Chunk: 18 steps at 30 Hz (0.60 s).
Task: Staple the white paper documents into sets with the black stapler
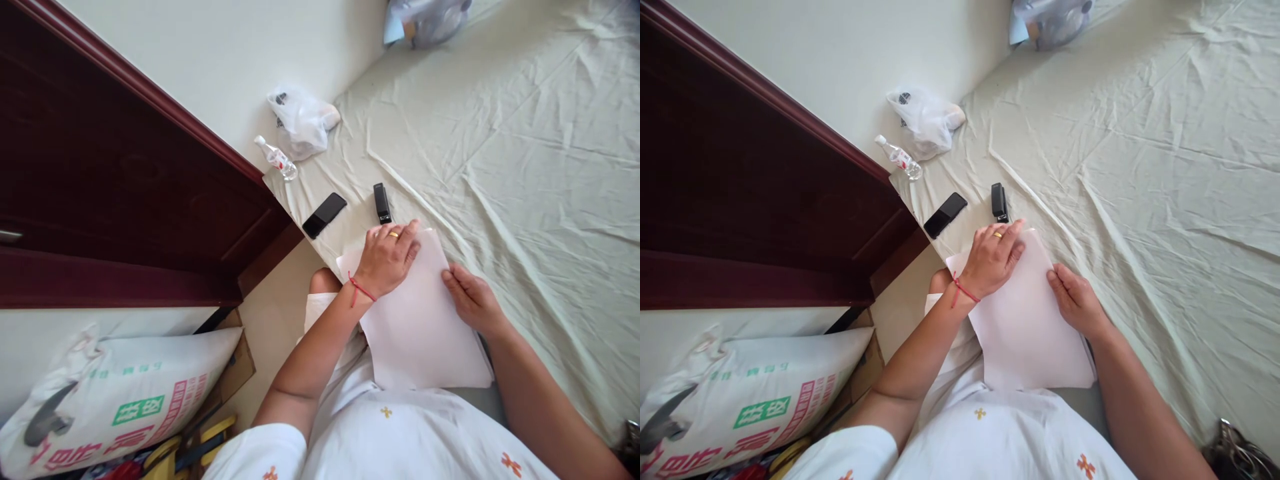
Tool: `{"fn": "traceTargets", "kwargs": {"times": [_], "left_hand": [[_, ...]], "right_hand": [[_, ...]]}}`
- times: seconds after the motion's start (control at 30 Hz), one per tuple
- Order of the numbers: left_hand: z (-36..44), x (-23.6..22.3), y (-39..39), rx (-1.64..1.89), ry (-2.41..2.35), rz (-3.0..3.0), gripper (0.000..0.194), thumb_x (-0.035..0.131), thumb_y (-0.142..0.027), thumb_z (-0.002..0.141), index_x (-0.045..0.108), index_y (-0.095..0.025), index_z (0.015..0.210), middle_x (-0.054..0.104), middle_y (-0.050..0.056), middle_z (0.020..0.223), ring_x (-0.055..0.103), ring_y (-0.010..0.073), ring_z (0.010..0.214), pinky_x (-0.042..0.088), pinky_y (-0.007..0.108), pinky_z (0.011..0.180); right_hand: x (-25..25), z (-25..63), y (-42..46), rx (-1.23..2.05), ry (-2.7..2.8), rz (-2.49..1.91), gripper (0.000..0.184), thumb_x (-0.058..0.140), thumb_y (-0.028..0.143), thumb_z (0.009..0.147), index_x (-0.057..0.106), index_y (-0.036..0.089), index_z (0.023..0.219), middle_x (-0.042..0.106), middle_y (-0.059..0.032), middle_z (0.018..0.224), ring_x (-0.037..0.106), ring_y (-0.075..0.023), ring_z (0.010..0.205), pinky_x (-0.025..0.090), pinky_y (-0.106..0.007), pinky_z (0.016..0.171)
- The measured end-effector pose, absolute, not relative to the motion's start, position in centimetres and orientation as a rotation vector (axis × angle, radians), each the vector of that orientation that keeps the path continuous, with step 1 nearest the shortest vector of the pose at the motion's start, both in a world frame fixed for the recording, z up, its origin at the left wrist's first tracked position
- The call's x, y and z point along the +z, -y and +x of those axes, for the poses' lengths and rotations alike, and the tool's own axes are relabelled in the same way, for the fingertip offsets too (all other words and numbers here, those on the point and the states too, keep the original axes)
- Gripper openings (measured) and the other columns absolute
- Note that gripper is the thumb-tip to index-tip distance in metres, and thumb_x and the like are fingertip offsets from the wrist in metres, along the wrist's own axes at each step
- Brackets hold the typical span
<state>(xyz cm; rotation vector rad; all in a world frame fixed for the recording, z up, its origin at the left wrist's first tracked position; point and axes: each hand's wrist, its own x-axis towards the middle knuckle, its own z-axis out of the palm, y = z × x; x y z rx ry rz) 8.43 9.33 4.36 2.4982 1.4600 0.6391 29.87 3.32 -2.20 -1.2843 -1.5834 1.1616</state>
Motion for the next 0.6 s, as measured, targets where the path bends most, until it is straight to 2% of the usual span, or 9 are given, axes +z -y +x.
{"fn": "traceTargets", "kwargs": {"times": [0.07,0.13,0.27,0.37,0.47,0.6], "left_hand": [[8.2,4.5,-9.5,0.693,-1.481,2.497,0.055,0.039,-0.045,0.11,0.059,-0.015,0.152,0.071,0.02,0.139,0.058,0.0345,0.135,0.034,0.049,0.117],[8.1,4.5,-9.7,0.63,-1.454,2.511,0.052,0.035,-0.044,0.111,0.064,-0.014,0.143,0.072,0.021,0.134,0.061,0.0346,0.13,0.035,0.05,0.116],[8.2,4.3,-9.7,0.474,-1.454,2.519,0.05,0.026,-0.041,0.114,0.069,-0.015,0.113,0.075,0.018,0.109,0.067,0.0311,0.106,0.045,0.043,0.095],[8.3,4.5,-9.5,0.467,-1.52,2.544,0.049,0.022,-0.039,0.115,0.065,-0.018,0.106,0.073,0.014,0.1,0.067,0.0275,0.098,0.045,0.038,0.085],[8.3,5.1,-9.2,0.364,-1.549,2.563,0.049,0.021,-0.04,0.116,0.064,-0.018,0.109,0.073,0.012,0.103,0.068,0.0241,0.095,0.047,0.035,0.081],[8.9,5.6,-8.9,0.285,-1.587,2.754,0.052,0.023,-0.042,0.116,0.059,-0.014,0.14,0.073,0.015,0.125,0.068,0.0274,0.113,0.048,0.041,0.088]], "right_hand": [[-2.3,29.9,-3.3,1.149,1.592,-1.287,0.057,0.045,0.075,0.104,0.042,0.027,0.074,0.041,0.0023,0.063,0.039,-0.0162,0.057,0.033,-0.034,0.056],[-2.3,29.9,-3.3,1.144,1.602,-1.295,0.057,0.045,0.075,0.104,0.042,0.027,0.074,0.042,0.0023,0.063,0.04,-0.0161,0.057,0.033,-0.034,0.056],[-2.2,29.9,-3.4,1.135,1.602,-1.311,0.057,0.044,0.074,0.104,0.041,0.026,0.074,0.041,0.0024,0.062,0.039,-0.0158,0.056,0.034,-0.033,0.056],[-2.0,29.8,-3.4,1.164,1.599,-1.281,0.056,0.045,0.075,0.104,0.042,0.027,0.075,0.042,0.0023,0.064,0.039,-0.016,0.057,0.035,-0.033,0.055],[-2.0,29.8,-3.4,1.171,1.612,-1.251,0.054,0.044,0.073,0.105,0.042,0.027,0.077,0.042,0.003,0.064,0.039,-0.0156,0.056,0.035,-0.033,0.054],[-2.3,29.9,-3.2,1.155,1.629,-1.234,0.05,0.043,0.068,0.108,0.041,0.027,0.078,0.042,0.0038,0.063,0.039,-0.0152,0.055,0.034,-0.032,0.053]]}}
